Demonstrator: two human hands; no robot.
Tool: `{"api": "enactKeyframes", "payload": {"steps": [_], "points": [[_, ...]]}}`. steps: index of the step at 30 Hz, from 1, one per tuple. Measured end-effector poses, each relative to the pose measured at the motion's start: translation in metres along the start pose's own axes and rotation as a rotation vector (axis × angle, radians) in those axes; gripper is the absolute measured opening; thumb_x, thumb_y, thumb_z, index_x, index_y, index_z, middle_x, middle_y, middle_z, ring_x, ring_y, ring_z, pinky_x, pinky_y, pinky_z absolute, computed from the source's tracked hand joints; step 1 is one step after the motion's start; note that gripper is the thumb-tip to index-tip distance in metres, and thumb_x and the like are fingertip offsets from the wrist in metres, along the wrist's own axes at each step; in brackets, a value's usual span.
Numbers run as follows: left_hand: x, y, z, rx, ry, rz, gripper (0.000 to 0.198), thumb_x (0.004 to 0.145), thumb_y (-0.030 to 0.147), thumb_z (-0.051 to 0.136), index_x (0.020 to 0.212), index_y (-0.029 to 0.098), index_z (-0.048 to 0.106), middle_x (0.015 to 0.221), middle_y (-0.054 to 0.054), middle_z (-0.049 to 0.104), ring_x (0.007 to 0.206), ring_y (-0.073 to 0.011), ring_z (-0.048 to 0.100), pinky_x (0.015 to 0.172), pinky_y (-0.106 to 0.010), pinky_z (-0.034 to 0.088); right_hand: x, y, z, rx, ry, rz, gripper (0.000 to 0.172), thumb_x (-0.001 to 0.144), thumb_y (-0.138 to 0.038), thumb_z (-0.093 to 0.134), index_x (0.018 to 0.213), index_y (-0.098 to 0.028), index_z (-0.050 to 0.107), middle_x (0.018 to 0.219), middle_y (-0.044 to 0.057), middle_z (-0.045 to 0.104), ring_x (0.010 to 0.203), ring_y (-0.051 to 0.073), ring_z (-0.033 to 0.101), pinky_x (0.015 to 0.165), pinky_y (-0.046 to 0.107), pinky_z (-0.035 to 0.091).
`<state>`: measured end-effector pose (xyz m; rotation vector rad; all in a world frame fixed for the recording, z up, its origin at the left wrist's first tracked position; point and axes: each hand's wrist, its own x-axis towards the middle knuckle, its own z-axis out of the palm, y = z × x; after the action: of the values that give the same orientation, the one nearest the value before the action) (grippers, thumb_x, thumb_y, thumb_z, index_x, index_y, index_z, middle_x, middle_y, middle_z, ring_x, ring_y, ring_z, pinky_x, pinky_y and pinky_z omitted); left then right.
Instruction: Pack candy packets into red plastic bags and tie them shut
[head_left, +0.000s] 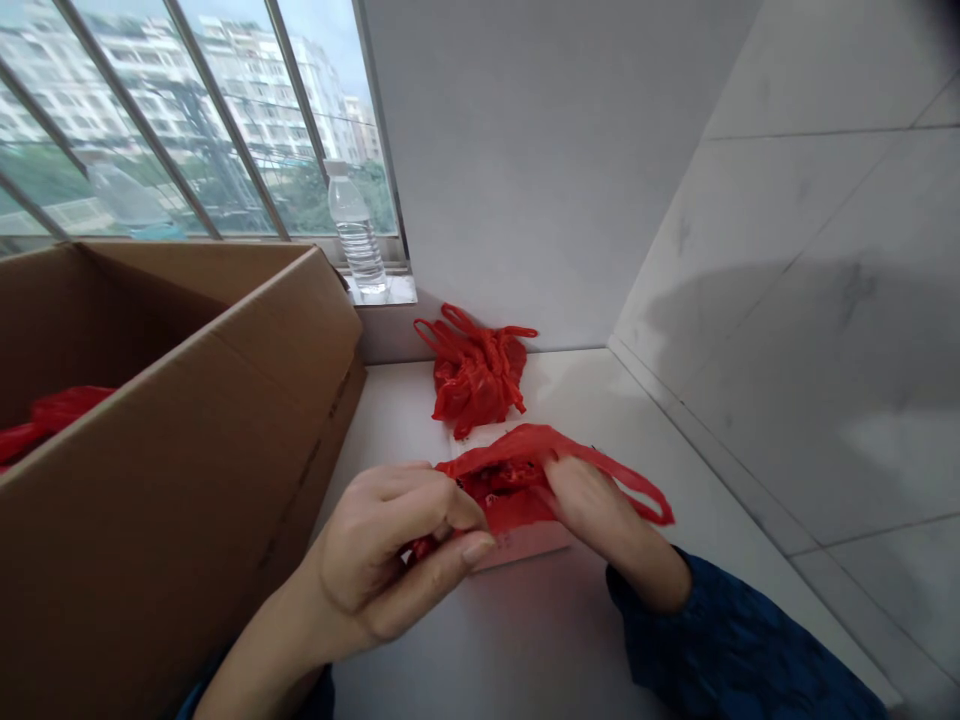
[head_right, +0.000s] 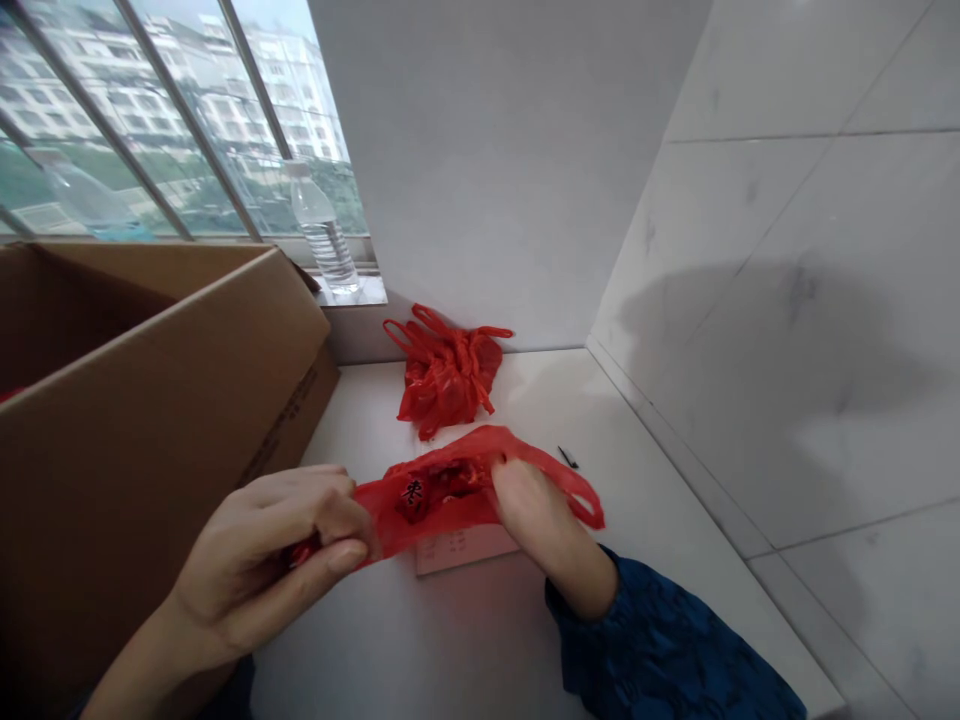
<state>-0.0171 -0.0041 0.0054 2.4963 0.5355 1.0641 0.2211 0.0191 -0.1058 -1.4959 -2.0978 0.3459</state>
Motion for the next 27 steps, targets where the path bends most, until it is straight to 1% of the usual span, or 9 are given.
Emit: {"api": "enactKeyframes", "payload": {"steps": [4,8,10,13,15,18,22,24,27], "points": [[-0.001,-0.003,-0.001,0.128,0.075,-0.04,0.009,0.089,0.014,0.061,0.083,0.02,0.058,0.062,0.004,0.051,0.056,-0.0108,0.043,0.056,-0.026,0.035,-0.018,-0.02,-0.045,-0.219,-0.062,-0.024,0.023,0.093,-0.019,0.055,0.114,-0.02,0.065,0.1,0.011,0.073,0.084,0.027,0.068,0.07,0.039,0.052],[-0.003,-0.005,-0.005,0.285,0.132,-0.094,0.013,0.09,0.014,0.06,0.101,0.02,0.06,0.074,0.0,0.054,0.066,-0.014,0.047,0.062,-0.027,0.038,-0.042,-0.014,-0.08,-0.474,0.206,-0.056,0.03,0.094,-0.033,0.056,0.122,-0.023,0.06,0.117,0.011,0.069,0.097,0.029,0.066,0.078,0.041,0.049],[-0.002,-0.008,-0.006,0.364,0.135,-0.161,0.019,0.092,0.015,0.055,0.11,0.021,0.058,0.081,-0.001,0.056,0.071,-0.0152,0.05,0.067,-0.028,0.041,-0.046,-0.003,-0.086,-0.593,0.227,0.047,0.027,0.089,-0.038,0.062,0.109,-0.02,0.064,0.107,0.012,0.071,0.089,0.03,0.066,0.071,0.04,0.048],[-0.002,-0.018,-0.007,0.493,0.117,-0.277,0.027,0.096,0.021,0.049,0.123,0.022,0.053,0.096,-0.004,0.058,0.083,-0.0178,0.055,0.077,-0.031,0.045,-0.038,0.01,-0.09,-0.584,0.071,0.218,0.019,0.091,-0.035,0.059,0.079,-0.021,0.064,0.076,0.005,0.068,0.063,0.023,0.062,0.053,0.034,0.04],[-0.004,-0.028,-0.01,0.59,0.111,-0.362,0.035,0.097,0.028,0.048,0.133,0.024,0.049,0.107,-0.007,0.059,0.093,-0.0209,0.058,0.08,-0.033,0.046,-0.028,0.015,-0.097,-0.39,0.012,0.204,0.024,0.094,-0.033,0.054,0.075,-0.022,0.062,0.076,0.003,0.066,0.061,0.019,0.061,0.053,0.031,0.039],[-0.013,-0.048,-0.019,0.698,0.062,-0.594,0.046,0.096,0.039,0.047,0.14,0.028,0.046,0.117,-0.008,0.062,0.094,-0.0245,0.063,0.073,-0.033,0.048,-0.013,0.017,-0.111,0.041,0.055,0.024,0.02,0.094,-0.036,0.056,0.081,-0.023,0.063,0.104,0.004,0.068,0.089,0.019,0.065,0.07,0.03,0.05],[-0.027,-0.069,-0.037,0.576,-0.068,-0.867,0.038,0.09,0.047,0.054,0.121,0.028,0.065,0.089,-0.003,0.07,0.074,-0.0228,0.065,0.06,-0.029,0.044,0.003,0.016,-0.114,0.527,0.068,-0.139,0.018,0.088,-0.036,0.068,0.081,-0.023,0.059,0.13,0.006,0.059,0.122,0.023,0.057,0.1,0.037,0.047],[-0.025,-0.073,-0.04,0.428,0.054,-0.834,0.034,0.088,0.049,0.058,0.111,0.025,0.069,0.075,-0.001,0.066,0.064,-0.0182,0.06,0.057,-0.026,0.043,0.014,0.011,-0.104,0.785,0.097,-0.192,0.017,0.088,-0.035,0.069,0.082,-0.023,0.058,0.125,0.006,0.062,0.121,0.022,0.058,0.102,0.038,0.047],[-0.005,-0.068,-0.034,0.185,0.43,-0.658,0.032,0.088,0.046,0.063,0.109,0.022,0.068,0.076,0.0,0.061,0.061,-0.0125,0.055,0.055,-0.022,0.043,0.037,-0.006,-0.082,1.172,0.229,-0.225,0.016,0.088,-0.036,0.068,0.095,-0.024,0.059,0.115,0.004,0.065,0.109,0.019,0.064,0.1,0.039,0.049]]}}
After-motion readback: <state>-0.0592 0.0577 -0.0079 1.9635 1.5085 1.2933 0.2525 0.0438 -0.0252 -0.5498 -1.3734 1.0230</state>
